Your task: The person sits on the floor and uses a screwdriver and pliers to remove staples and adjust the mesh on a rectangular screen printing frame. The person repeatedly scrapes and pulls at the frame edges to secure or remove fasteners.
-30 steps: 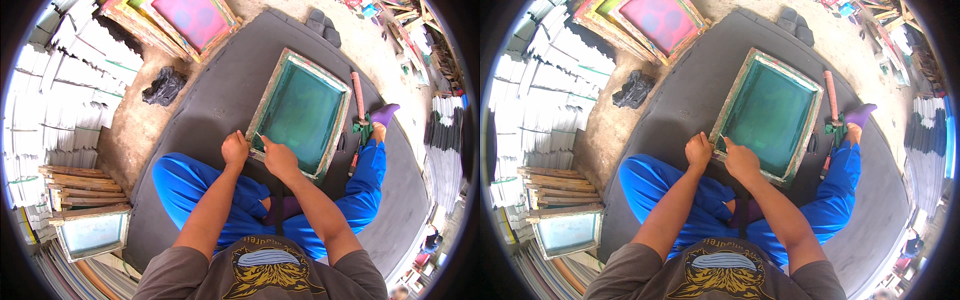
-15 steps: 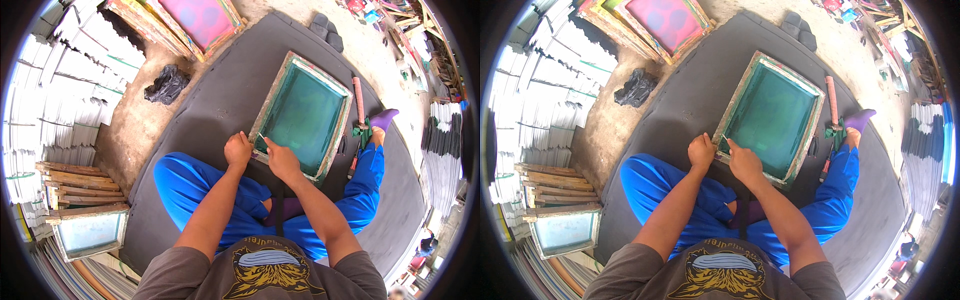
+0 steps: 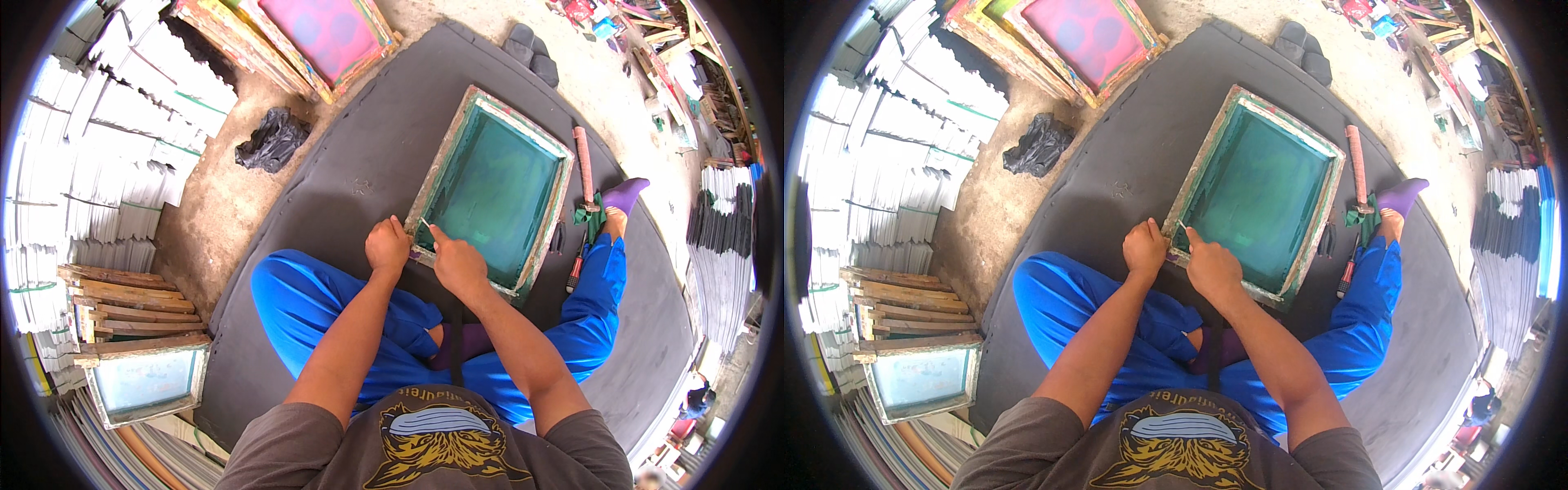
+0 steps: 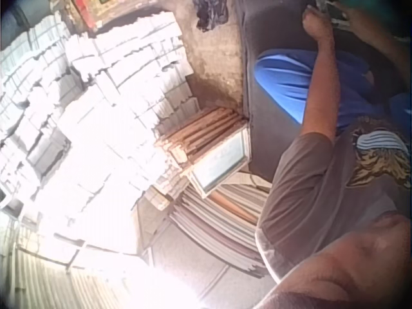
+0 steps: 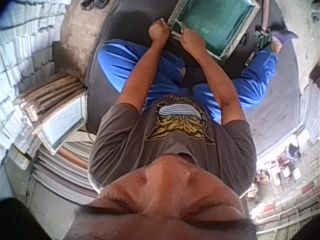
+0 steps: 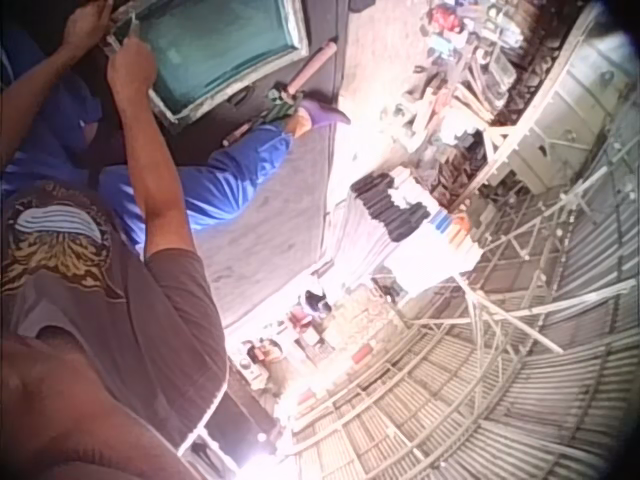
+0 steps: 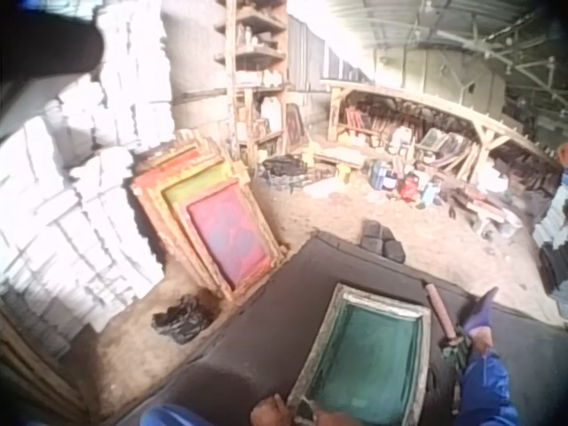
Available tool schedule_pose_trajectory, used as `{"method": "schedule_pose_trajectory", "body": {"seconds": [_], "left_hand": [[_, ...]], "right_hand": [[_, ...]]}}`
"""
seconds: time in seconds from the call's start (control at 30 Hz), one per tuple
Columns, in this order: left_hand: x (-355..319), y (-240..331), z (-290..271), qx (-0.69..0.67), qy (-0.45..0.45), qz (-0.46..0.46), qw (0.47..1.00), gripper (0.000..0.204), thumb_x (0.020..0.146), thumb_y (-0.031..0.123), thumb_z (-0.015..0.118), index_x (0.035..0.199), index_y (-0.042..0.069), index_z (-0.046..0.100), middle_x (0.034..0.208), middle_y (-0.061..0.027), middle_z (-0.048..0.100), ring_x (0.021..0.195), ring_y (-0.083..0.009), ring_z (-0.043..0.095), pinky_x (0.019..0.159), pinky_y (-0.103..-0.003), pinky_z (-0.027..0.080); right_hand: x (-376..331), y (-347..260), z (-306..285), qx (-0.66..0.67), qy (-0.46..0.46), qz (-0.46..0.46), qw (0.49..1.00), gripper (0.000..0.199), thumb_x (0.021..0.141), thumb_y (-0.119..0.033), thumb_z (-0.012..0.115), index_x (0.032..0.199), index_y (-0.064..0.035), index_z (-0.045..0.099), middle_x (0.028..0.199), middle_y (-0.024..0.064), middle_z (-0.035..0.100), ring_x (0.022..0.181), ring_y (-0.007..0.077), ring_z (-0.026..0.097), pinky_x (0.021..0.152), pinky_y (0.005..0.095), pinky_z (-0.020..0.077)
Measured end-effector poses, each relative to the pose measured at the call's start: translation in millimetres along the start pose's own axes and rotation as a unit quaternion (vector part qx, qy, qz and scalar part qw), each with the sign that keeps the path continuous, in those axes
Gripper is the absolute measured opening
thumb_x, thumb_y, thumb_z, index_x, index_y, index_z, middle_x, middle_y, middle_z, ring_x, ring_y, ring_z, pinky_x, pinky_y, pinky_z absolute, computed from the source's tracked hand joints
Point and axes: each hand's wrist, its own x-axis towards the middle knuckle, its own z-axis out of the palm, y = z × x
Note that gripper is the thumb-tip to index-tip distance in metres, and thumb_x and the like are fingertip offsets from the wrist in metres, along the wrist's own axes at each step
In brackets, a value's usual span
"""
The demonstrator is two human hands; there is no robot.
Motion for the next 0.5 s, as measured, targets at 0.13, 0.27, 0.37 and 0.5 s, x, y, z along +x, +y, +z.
{"method": "schedule_pose_trajectory", "body": {"seconds": [0.13,0.27,0.37,0.5], "left_hand": [[0.6,-1.0,0.6,0.001,-0.005,0.002,1.0,0.043,0.104,0.028,0.051,0.079,-0.001,0.07,0.084,-0.0236,0.071,0.076,-0.0439,0.07,0.072,-0.054,0.056],[0.2,0.2,-1.7,-0.002,-0.005,0.0,1.0,0.043,0.104,0.028,0.05,0.08,-0.001,0.07,0.084,-0.0238,0.071,0.077,-0.044,0.07,0.072,-0.054,0.056],[0.3,1.6,-1.8,-0.011,-0.002,-0.002,1.0,0.044,0.104,0.028,0.05,0.079,-0.002,0.069,0.083,-0.0257,0.07,0.077,-0.046,0.069,0.074,-0.055,0.054],[0.7,-1.3,0.2,0.0,-0.007,-0.002,1.0,0.044,0.104,0.029,0.049,0.08,0.0,0.07,0.085,-0.0237,0.071,0.077,-0.0437,0.07,0.073,-0.054,0.056]], "right_hand": [[-0.6,-1.1,-0.5,0.003,-0.003,0.003,1.0,0.047,0.101,-0.018,0.053,0.148,-0.0116,0.054,0.093,0.0291,0.073,0.088,0.0479,0.072,0.08,0.0585,0.0564],[-0.2,-0.9,-0.3,0.007,-0.003,0.003,1.0,0.047,0.101,-0.018,0.054,0.147,-0.0107,0.054,0.093,0.0293,0.073,0.088,0.0484,0.072,0.08,0.0586,0.0565],[0.2,2.9,6.1,0.01,0.013,0.004,1.0,0.044,0.103,-0.02,0.054,0.146,-0.0131,0.056,0.092,0.0281,0.072,0.087,0.0486,0.071,0.078,0.06,0.0553],[0.7,2.9,7.0,0.007,0.013,0.009,1.0,0.043,0.103,-0.021,0.053,0.145,-0.0148,0.057,0.092,0.0273,0.072,0.086,0.0486,0.07,0.078,0.0606,0.0546]]}}
